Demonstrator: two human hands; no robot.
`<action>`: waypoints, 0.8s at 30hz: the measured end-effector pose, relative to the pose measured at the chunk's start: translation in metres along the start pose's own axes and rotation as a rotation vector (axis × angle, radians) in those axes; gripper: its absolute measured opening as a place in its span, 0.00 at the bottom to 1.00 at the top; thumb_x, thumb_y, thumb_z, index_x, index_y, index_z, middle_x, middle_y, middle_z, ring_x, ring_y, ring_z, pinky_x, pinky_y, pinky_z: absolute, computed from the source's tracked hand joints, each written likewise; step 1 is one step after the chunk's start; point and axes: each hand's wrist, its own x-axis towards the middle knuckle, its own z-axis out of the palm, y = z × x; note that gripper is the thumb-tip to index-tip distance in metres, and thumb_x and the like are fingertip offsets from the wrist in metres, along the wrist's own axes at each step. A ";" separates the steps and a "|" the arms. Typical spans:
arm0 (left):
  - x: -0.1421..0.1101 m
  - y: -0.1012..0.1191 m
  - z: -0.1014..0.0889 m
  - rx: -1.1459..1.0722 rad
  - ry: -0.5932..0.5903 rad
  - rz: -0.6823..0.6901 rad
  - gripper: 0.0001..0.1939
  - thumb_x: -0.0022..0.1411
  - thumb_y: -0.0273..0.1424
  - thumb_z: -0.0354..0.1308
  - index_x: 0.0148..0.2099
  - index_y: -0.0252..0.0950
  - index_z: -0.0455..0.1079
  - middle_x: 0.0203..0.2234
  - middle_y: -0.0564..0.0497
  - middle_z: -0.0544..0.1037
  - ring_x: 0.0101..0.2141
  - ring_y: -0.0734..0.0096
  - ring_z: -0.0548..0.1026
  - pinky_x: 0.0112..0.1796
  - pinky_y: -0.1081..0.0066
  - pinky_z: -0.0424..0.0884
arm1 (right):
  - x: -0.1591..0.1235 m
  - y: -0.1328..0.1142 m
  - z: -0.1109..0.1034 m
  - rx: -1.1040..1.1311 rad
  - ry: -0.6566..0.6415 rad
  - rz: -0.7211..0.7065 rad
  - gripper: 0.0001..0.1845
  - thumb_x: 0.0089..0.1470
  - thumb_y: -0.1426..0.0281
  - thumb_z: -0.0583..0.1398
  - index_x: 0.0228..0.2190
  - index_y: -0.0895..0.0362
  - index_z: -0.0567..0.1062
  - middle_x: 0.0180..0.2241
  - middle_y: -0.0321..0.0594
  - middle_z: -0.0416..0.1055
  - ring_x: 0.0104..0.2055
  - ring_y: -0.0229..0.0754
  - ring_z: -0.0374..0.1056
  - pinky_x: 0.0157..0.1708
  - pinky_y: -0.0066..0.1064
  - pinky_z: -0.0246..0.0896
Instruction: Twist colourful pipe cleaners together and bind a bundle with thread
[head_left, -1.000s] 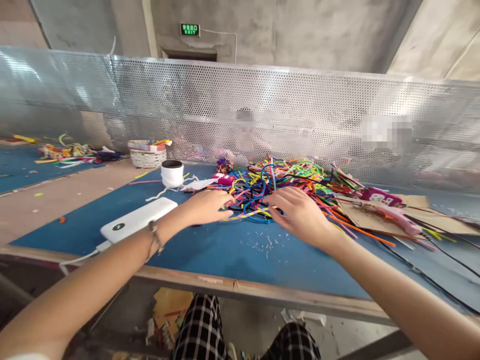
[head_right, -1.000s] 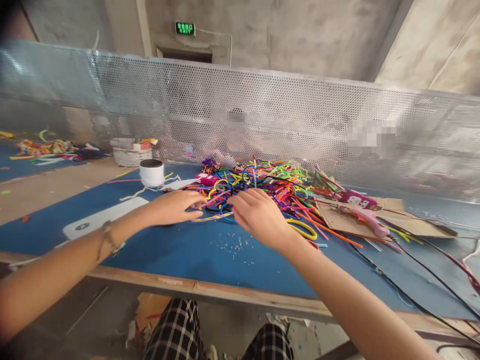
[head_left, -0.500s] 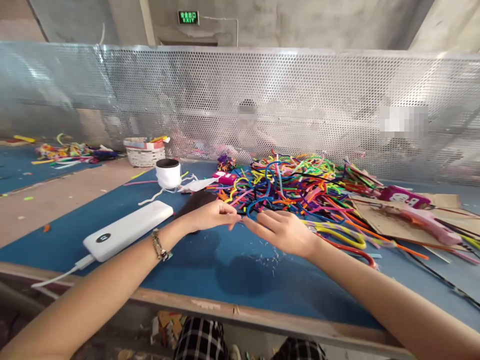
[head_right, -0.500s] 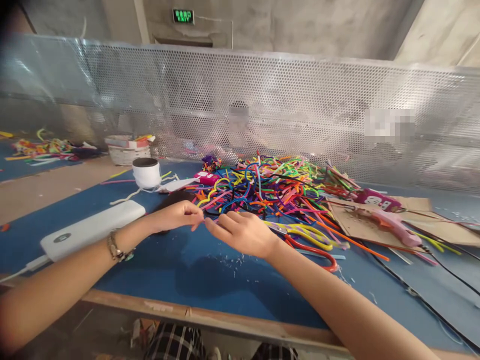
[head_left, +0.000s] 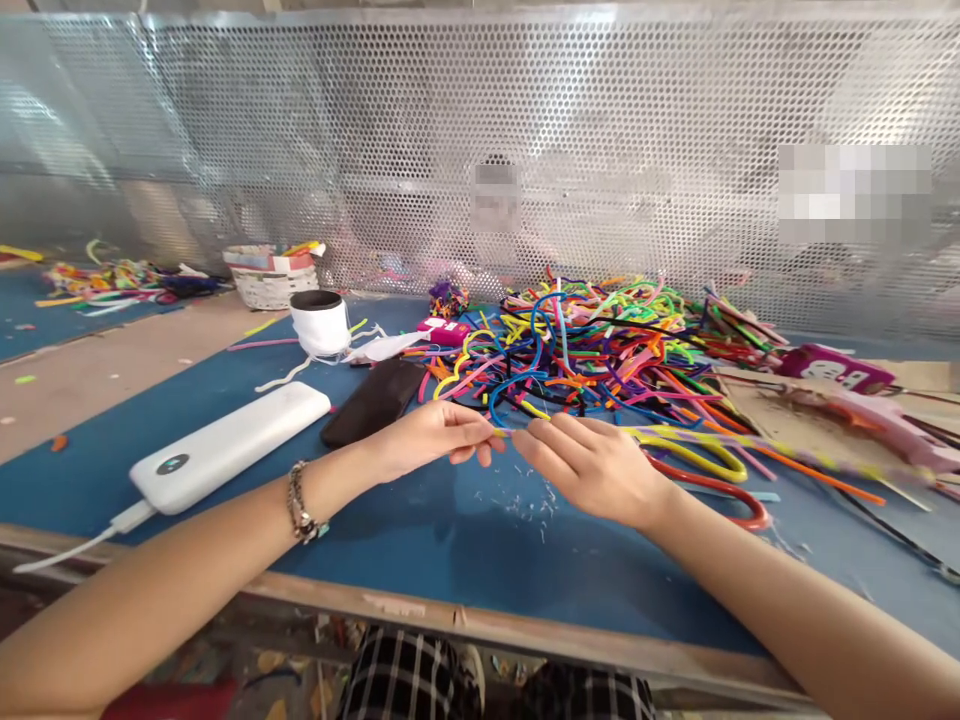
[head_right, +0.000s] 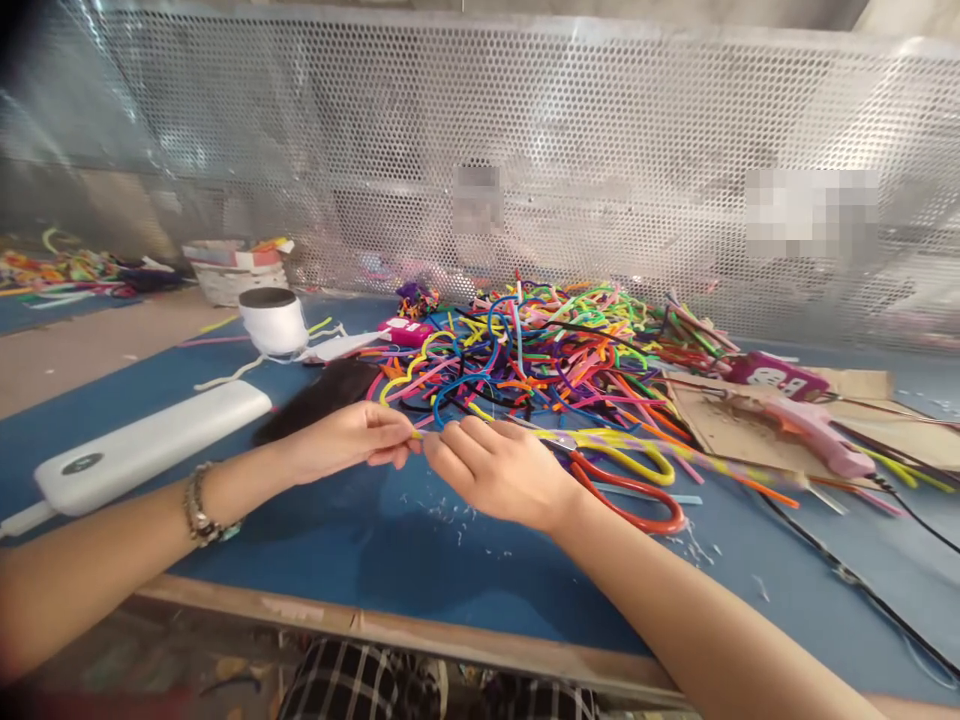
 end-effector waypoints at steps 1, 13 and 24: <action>-0.001 0.001 0.001 -0.015 -0.003 -0.006 0.19 0.43 0.43 0.62 0.25 0.29 0.71 0.16 0.54 0.70 0.16 0.86 0.58 0.19 0.78 0.50 | 0.000 -0.001 -0.002 0.003 0.006 0.010 0.14 0.57 0.77 0.47 0.26 0.59 0.69 0.20 0.35 0.69 0.20 0.33 0.59 0.20 0.26 0.47; -0.007 0.001 0.006 0.648 0.130 0.503 0.13 0.58 0.35 0.51 0.30 0.32 0.72 0.22 0.51 0.76 0.21 0.80 0.67 0.23 0.77 0.59 | 0.004 0.000 -0.006 0.999 -0.328 0.714 0.12 0.56 0.69 0.49 0.26 0.60 0.67 0.18 0.31 0.59 0.19 0.28 0.52 0.19 0.21 0.47; -0.013 0.012 -0.001 1.030 0.178 0.530 0.20 0.56 0.45 0.50 0.26 0.36 0.72 0.21 0.50 0.76 0.24 0.75 0.69 0.31 0.71 0.60 | 0.001 -0.001 -0.002 0.883 -0.254 0.517 0.13 0.57 0.69 0.47 0.27 0.60 0.68 0.17 0.33 0.62 0.19 0.31 0.56 0.20 0.23 0.50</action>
